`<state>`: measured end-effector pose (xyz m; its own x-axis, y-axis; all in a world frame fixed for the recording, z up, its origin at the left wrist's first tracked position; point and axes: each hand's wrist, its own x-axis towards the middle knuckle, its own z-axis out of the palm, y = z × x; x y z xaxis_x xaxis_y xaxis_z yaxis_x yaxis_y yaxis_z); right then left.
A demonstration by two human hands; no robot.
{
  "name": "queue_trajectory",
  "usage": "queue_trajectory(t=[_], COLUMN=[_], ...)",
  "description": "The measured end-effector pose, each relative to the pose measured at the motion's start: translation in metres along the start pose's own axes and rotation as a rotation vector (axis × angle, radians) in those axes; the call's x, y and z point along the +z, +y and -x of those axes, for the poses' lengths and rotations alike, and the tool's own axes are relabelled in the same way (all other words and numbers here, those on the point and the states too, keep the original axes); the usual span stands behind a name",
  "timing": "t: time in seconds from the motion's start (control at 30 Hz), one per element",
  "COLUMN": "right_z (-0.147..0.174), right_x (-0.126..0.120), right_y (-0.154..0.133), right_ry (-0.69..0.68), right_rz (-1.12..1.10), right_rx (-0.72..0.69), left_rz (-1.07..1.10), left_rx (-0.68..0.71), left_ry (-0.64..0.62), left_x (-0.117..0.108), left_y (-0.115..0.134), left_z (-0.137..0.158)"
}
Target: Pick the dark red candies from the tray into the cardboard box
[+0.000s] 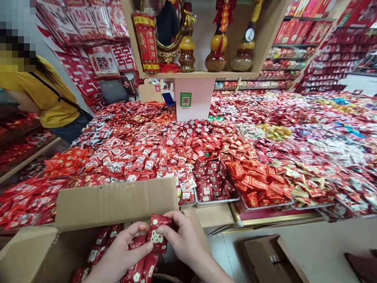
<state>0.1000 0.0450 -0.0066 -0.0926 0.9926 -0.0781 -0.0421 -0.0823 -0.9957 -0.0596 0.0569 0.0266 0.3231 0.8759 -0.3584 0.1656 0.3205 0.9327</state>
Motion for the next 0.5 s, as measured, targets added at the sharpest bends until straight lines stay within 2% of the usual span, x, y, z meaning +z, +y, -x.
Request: queue_trajectory(t=[0.1,0.17,0.27,0.33,0.43,0.5], right_z=[0.003,-0.001,-0.021,-0.041,-0.076,-0.099], right_x=[-0.009,-0.032,-0.097,-0.149,-0.209,-0.23], right_y=[0.001,-0.001,-0.011,-0.019,-0.028,-0.028], right_ry=[0.038,0.082,0.225,0.344,0.416,0.396], right_rz=[0.019,0.086,0.423,0.849,1.048,1.128], right_rx=[-0.021,-0.055,-0.094,-0.005,0.08,0.097], left_rz=[-0.067,-0.086,-0.058,-0.029,0.025,0.088], left_rx=[0.021,0.023,0.025,0.008,-0.064,-0.096], left_ry=[0.009,0.069,0.182,0.227,0.215,0.21], left_x=[0.0,-0.001,-0.004,-0.007,-0.01,-0.009], left_y=[-0.005,-0.009,-0.017,-0.021,-0.027,-0.03], left_z=[-0.002,-0.001,0.001,0.003,0.004,0.004])
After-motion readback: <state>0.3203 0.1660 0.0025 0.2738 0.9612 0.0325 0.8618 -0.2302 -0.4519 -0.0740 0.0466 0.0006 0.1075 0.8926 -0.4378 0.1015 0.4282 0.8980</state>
